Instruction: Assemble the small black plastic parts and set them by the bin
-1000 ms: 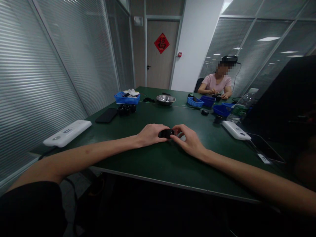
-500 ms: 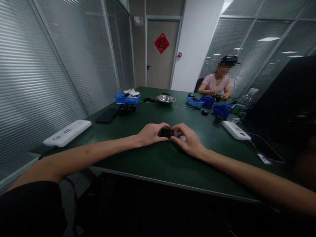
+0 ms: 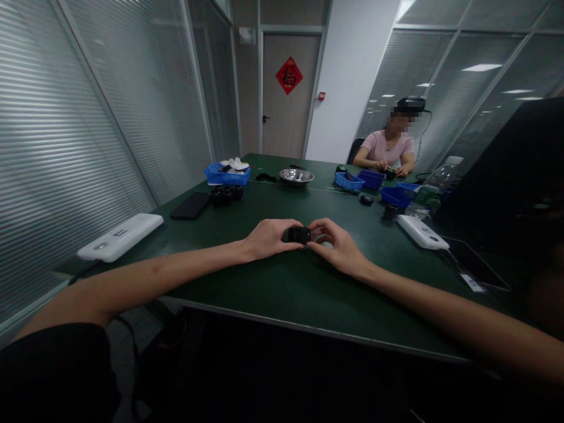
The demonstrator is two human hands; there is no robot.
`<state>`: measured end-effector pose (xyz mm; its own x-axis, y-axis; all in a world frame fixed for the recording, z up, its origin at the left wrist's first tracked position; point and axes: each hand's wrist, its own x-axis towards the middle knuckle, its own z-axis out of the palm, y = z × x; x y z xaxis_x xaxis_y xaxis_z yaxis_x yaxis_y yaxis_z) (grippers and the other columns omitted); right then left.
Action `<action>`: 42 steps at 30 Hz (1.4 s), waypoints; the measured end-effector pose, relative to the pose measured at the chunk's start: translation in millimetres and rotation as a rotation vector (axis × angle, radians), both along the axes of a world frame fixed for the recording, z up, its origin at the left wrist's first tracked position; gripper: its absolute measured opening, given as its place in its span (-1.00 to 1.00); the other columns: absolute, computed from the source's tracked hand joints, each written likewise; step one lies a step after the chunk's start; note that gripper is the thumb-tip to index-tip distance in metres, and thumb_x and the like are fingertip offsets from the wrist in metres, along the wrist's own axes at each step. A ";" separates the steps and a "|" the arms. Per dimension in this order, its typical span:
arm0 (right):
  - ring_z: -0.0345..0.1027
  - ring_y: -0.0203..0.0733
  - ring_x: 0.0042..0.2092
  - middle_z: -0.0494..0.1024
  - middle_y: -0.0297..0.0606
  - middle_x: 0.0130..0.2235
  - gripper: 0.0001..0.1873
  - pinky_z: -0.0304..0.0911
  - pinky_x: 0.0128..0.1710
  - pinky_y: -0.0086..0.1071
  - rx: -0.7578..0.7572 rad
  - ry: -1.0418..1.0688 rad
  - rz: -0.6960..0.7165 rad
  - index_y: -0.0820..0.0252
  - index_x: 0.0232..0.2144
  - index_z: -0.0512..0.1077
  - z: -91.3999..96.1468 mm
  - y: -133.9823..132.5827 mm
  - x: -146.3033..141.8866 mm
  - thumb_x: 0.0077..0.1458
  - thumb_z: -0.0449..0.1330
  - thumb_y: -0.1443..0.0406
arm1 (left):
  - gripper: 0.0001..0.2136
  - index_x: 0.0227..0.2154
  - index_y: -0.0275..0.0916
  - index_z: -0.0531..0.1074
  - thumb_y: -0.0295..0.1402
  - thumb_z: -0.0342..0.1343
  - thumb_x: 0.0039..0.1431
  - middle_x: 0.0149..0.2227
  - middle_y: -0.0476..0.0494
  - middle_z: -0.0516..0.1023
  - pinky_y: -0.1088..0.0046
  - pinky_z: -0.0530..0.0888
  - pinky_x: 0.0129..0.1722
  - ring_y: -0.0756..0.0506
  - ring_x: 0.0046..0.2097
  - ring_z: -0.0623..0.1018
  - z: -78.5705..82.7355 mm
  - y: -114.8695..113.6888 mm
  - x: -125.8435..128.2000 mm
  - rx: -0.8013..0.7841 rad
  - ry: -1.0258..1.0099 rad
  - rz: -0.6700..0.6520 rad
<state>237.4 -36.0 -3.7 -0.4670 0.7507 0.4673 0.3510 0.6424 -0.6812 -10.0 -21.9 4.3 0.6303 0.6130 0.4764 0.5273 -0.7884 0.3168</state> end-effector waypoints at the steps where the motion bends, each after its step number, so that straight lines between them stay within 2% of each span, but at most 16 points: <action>1: 0.51 -0.06 -0.06 0.53 -0.17 0.00 -0.61 0.53 -0.10 -0.10 -0.008 0.011 -0.006 0.09 0.00 0.39 0.2 0.0 -0.1 0.19 0.34 0.13 | -0.59 0.08 -0.21 0.46 -0.14 0.27 0.26 -0.04 -0.16 0.64 0.33 0.51 -0.13 -0.16 -0.10 0.63 0.2 0.0 0.1 0.002 -0.001 -0.001; 6: 0.53 -0.10 -0.13 0.60 -0.22 -0.12 -0.68 0.50 -0.11 -0.13 -0.099 -0.037 -0.057 0.10 -0.01 0.44 0.6 1.3 0.6 0.34 0.18 0.05 | -0.57 0.09 -0.24 0.46 -0.10 0.26 0.26 -0.02 -0.18 0.63 0.34 0.51 -0.11 -0.16 -0.08 0.62 0.9 -0.3 0.8 0.016 0.004 0.003; 14: 0.49 -0.04 0.02 0.54 -0.18 -0.01 -0.61 0.52 -0.01 -0.06 -0.011 0.058 0.048 0.09 0.01 0.42 -1.3 1.4 0.0 0.17 0.36 0.19 | -0.57 0.10 -0.23 0.47 -0.13 0.27 0.26 -0.02 -0.18 0.64 0.32 0.51 -0.11 -0.16 -0.07 0.63 -3.3 3.1 0.4 0.026 0.008 0.001; 16: 0.50 -0.03 0.01 0.55 -0.17 -0.01 -0.60 0.52 -0.02 -0.06 -0.011 0.058 0.007 0.09 0.03 0.40 -0.5 0.4 -0.5 0.18 0.35 0.15 | -0.58 0.10 -0.23 0.47 -0.15 0.26 0.26 0.00 -0.18 0.64 0.31 0.52 -0.09 -0.17 -0.06 0.63 -2.7 2.7 0.2 0.029 0.003 0.007; 19: 0.54 -0.06 -0.08 0.59 -0.20 -0.10 -0.68 0.52 -0.04 -0.04 -0.024 -0.008 -0.077 0.09 -0.01 0.44 0.0 0.0 -0.2 0.27 0.27 0.09 | -0.59 0.09 -0.23 0.47 -0.15 0.27 0.26 0.01 -0.18 0.63 0.30 0.52 -0.08 -0.18 -0.04 0.62 -1.8 2.1 -0.1 0.032 0.002 0.013; 21: 0.55 -0.07 -0.12 0.60 -0.20 -0.12 -0.72 0.52 -0.05 -0.05 -0.019 -0.032 -0.068 0.10 -0.04 0.46 -0.6 0.1 0.4 0.28 0.26 0.11 | -0.58 0.09 -0.23 0.47 -0.14 0.27 0.26 0.01 -0.18 0.63 0.30 0.52 -0.08 -0.18 -0.03 0.62 -2.1 2.1 -0.2 0.031 0.005 0.006; 26: 0.52 -0.05 -0.03 0.56 -0.18 -0.02 -0.65 0.53 -0.03 -0.07 0.062 0.012 0.014 0.10 0.01 0.43 -2.0 -0.3 0.1 0.20 0.34 0.19 | -0.59 0.09 -0.22 0.47 -0.15 0.27 0.26 0.01 -0.17 0.64 0.30 0.51 -0.07 -0.18 -0.03 0.62 -2.7 2.3 0.0 0.025 0.010 0.001; 31: 0.55 -0.06 -0.13 0.60 -0.22 -0.13 -0.68 0.52 -0.08 -0.05 0.017 -0.047 -0.095 0.09 -0.01 0.44 0.4 -1.3 -0.8 0.29 0.26 0.08 | -0.59 0.10 -0.24 0.47 -0.18 0.27 0.27 0.04 -0.18 0.62 0.30 0.51 -0.07 -0.19 -0.02 0.62 -0.8 1.1 0.2 0.034 0.022 0.017; 33: 0.55 -0.07 -0.15 0.61 -0.22 -0.17 -0.71 0.52 -0.09 -0.06 0.012 -0.077 -0.081 0.10 -0.03 0.45 1.3 -2.2 -0.2 0.30 0.24 0.09 | -0.59 0.09 -0.25 0.47 -0.17 0.27 0.26 0.03 -0.18 0.63 0.31 0.51 -0.08 -0.19 -0.02 0.62 -0.8 1.1 -0.1 0.036 0.029 0.012; 38: 0.52 -0.03 -0.02 0.54 -0.14 0.00 -0.65 0.53 -0.05 -0.10 0.126 -0.060 0.003 0.11 0.02 0.41 2.8 -5.6 -1.2 0.22 0.33 0.20 | -0.59 0.08 -0.22 0.47 -0.15 0.27 0.26 -0.01 -0.15 0.64 0.33 0.51 -0.09 -0.18 -0.05 0.62 -1.2 1.1 -0.6 0.033 0.012 0.002; 42: 0.53 -0.04 -0.07 0.56 -0.16 -0.06 -0.65 0.53 -0.10 -0.10 0.098 -0.069 -0.082 0.11 0.03 0.39 4.0 -6.8 -3.5 0.27 0.28 0.13 | -0.60 0.10 -0.24 0.47 -0.21 0.27 0.26 0.02 -0.18 0.63 0.32 0.51 -0.09 -0.17 -0.05 0.63 -0.7 1.1 0.2 0.037 0.021 0.020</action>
<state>233.9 -42.8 0.3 -0.4391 0.7403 0.5090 0.4491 0.6716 -0.5893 -9.8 -20.8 3.5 0.6286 0.6075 0.4856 0.5489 -0.7889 0.2764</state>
